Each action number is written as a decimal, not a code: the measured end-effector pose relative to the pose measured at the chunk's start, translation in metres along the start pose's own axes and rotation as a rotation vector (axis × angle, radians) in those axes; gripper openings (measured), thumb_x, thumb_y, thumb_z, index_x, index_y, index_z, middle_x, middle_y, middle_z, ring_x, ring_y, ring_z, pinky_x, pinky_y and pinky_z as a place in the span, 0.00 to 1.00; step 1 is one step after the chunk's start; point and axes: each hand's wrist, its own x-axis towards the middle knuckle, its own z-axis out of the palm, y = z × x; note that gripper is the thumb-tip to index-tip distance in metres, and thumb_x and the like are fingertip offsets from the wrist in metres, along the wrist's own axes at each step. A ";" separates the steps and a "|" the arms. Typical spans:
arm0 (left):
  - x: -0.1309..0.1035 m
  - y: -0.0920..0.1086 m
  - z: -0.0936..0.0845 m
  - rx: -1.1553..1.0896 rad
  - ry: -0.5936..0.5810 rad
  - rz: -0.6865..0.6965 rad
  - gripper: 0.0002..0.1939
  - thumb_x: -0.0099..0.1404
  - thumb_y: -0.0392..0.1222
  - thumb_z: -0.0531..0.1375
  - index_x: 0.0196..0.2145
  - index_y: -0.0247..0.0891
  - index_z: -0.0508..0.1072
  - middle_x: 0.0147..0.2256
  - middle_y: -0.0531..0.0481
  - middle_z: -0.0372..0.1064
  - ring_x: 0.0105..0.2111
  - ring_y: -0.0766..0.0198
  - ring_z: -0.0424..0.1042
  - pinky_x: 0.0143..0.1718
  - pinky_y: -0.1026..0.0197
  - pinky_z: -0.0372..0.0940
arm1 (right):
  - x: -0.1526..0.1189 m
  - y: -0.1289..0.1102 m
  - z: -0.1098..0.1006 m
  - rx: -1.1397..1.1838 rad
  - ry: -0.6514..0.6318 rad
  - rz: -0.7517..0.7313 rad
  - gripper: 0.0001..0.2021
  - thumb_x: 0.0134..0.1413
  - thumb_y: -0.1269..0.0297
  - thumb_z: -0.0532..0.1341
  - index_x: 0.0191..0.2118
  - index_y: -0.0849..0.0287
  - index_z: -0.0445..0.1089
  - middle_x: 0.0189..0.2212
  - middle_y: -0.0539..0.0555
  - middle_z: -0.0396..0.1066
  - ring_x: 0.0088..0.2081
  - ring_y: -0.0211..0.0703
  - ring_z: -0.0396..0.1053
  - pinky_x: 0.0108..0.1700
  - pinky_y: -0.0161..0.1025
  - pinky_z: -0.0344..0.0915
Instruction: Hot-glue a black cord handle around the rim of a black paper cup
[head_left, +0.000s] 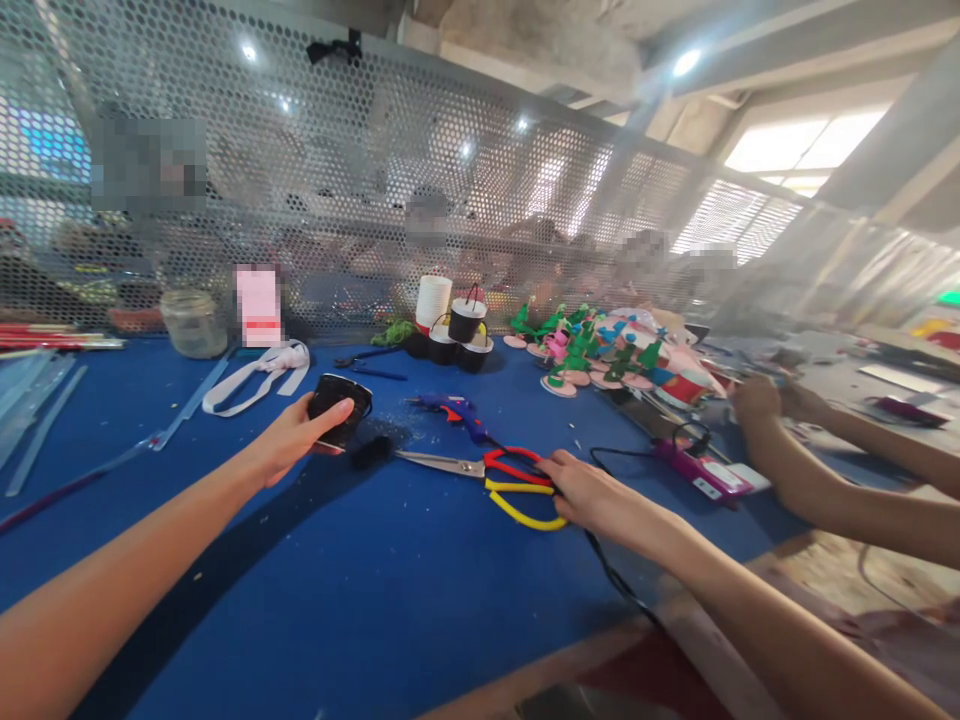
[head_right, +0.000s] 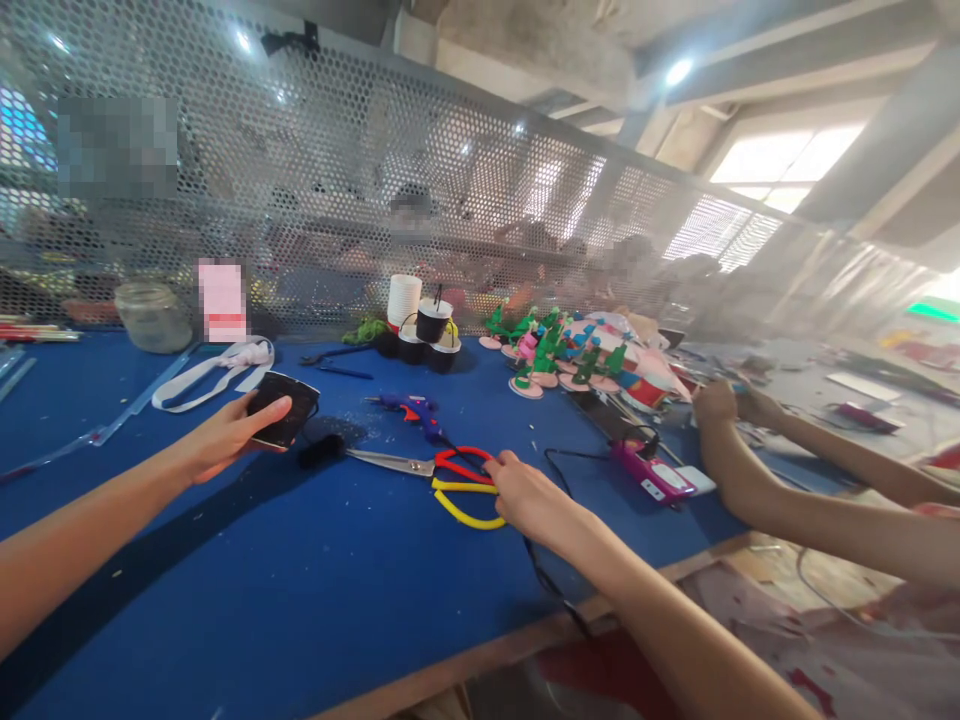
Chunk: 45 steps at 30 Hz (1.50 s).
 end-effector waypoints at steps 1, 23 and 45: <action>0.001 -0.001 0.000 0.003 -0.001 -0.004 0.23 0.49 0.52 0.60 0.39 0.33 0.66 0.33 0.45 0.67 0.29 0.64 0.67 0.27 0.63 0.65 | 0.004 0.004 -0.003 -0.008 0.014 -0.006 0.16 0.44 0.81 0.51 0.39 0.65 0.68 0.37 0.60 0.66 0.35 0.42 0.67 0.36 0.33 0.60; 0.001 -0.003 -0.003 -0.225 -0.027 -0.065 0.15 0.56 0.49 0.56 0.32 0.33 0.68 0.25 0.49 0.67 0.23 0.65 0.68 0.24 0.62 0.66 | 0.013 -0.030 0.010 0.420 0.137 -0.141 0.32 0.36 0.76 0.54 0.55 0.63 0.55 0.44 0.60 0.64 0.43 0.47 0.64 0.44 0.39 0.59; 0.000 -0.002 -0.002 -0.471 -0.082 0.008 0.18 0.53 0.52 0.57 0.34 0.34 0.68 0.27 0.46 0.69 0.25 0.61 0.70 0.29 0.57 0.65 | 0.004 -0.084 -0.008 0.976 0.220 -0.420 0.28 0.36 0.54 0.63 0.44 0.58 0.54 0.28 0.48 0.59 0.25 0.34 0.55 0.29 0.35 0.60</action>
